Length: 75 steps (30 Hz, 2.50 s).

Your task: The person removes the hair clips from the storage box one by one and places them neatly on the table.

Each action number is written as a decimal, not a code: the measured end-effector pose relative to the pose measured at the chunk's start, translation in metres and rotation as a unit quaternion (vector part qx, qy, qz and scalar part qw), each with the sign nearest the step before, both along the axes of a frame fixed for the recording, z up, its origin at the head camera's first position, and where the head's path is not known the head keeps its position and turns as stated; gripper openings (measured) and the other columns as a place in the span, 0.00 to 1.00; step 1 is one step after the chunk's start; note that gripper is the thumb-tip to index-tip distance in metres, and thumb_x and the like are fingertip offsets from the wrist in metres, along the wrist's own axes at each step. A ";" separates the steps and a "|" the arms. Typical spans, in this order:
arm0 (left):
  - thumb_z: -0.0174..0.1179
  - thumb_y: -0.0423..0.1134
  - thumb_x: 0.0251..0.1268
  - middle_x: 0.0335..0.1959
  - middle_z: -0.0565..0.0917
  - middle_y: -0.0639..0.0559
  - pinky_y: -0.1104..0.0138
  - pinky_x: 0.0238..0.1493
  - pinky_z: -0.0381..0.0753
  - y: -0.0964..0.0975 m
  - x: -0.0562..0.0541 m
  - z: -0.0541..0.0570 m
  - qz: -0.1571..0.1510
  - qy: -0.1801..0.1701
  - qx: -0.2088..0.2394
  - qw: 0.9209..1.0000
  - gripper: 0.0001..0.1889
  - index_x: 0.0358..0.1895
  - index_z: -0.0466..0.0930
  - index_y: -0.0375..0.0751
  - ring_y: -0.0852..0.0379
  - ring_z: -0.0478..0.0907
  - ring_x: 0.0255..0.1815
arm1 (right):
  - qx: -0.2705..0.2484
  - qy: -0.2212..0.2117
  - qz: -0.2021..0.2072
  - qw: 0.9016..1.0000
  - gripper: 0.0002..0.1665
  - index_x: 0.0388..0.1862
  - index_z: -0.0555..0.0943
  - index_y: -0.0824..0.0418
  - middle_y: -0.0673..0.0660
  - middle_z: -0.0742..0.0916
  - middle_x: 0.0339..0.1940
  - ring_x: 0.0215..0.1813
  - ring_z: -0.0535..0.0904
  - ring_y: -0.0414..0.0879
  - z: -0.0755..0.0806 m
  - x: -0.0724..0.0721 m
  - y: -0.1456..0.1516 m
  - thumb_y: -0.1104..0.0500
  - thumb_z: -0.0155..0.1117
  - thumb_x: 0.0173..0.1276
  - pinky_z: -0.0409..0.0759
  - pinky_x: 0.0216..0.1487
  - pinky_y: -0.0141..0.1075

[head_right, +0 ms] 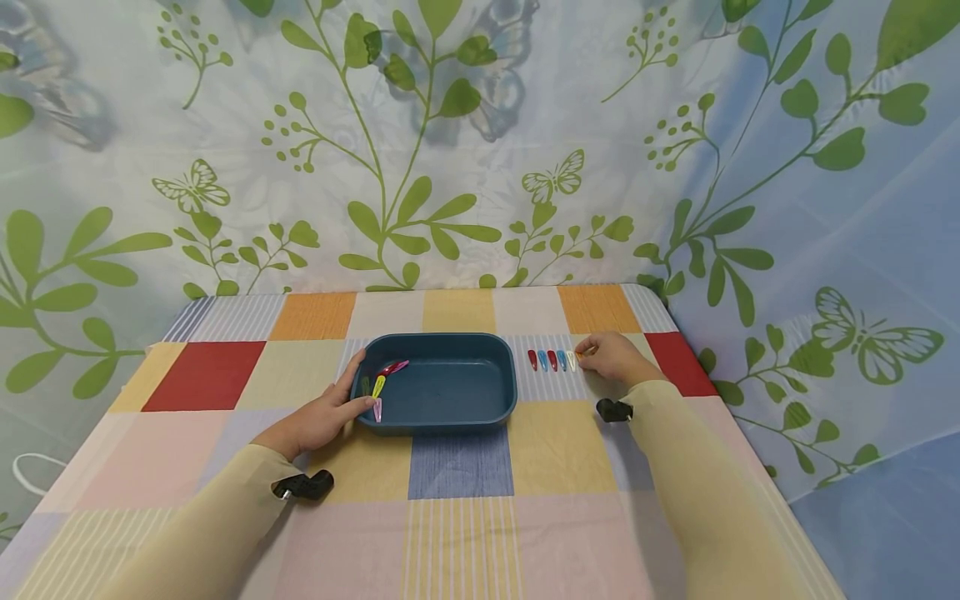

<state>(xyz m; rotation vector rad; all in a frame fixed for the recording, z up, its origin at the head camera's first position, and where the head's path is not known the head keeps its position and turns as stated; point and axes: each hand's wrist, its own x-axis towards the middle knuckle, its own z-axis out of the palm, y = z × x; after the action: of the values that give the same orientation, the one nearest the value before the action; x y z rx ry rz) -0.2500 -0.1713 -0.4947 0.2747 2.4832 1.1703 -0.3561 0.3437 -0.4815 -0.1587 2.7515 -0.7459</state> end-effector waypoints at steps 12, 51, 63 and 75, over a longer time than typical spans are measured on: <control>0.49 0.61 0.82 0.90 0.39 0.46 0.24 0.77 0.31 -0.001 0.000 0.000 -0.001 0.001 0.005 1.000 0.45 0.85 0.24 0.72 0.22 0.24 0.85 | 0.001 -0.006 -0.001 1.000 0.22 0.62 0.83 0.68 0.67 0.88 0.56 0.45 0.82 0.51 0.000 -0.001 0.000 0.57 0.66 0.75 0.80 0.41 0.34; 0.49 0.61 0.81 0.90 0.39 0.46 0.22 0.76 0.32 0.001 0.000 -0.001 0.004 -0.004 0.006 1.000 0.45 0.85 0.25 0.74 0.21 0.23 0.84 | 0.002 -0.013 -0.008 1.000 0.22 0.62 0.82 0.67 0.69 0.87 0.56 0.47 0.81 0.54 0.002 0.004 -0.002 0.56 0.66 0.76 0.81 0.44 0.38; 0.49 0.62 0.81 0.90 0.39 0.46 0.22 0.76 0.32 0.001 0.000 -0.002 0.007 -0.003 0.003 1.000 0.45 0.85 0.25 0.75 0.21 0.23 0.84 | 0.001 -0.015 -0.020 1.000 0.21 0.63 0.82 0.67 0.68 0.86 0.57 0.49 0.79 0.55 0.004 0.006 -0.004 0.56 0.65 0.77 0.80 0.45 0.38; 0.49 0.64 0.80 0.90 0.39 0.47 0.20 0.74 0.35 0.000 0.001 0.000 0.013 -0.013 -0.005 1.000 0.45 0.84 0.25 0.78 0.20 0.25 0.84 | -0.008 -0.018 -0.023 1.000 0.21 0.62 0.82 0.67 0.68 0.86 0.56 0.50 0.78 0.56 0.002 0.005 -0.004 0.56 0.65 0.76 0.79 0.45 0.36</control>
<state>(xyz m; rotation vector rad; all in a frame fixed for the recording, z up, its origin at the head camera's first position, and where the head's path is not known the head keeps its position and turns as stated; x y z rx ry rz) -0.2493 -0.1712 -0.4952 0.2241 2.4763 1.1652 -0.3511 0.3399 -0.4791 -0.0839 2.7237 -0.7748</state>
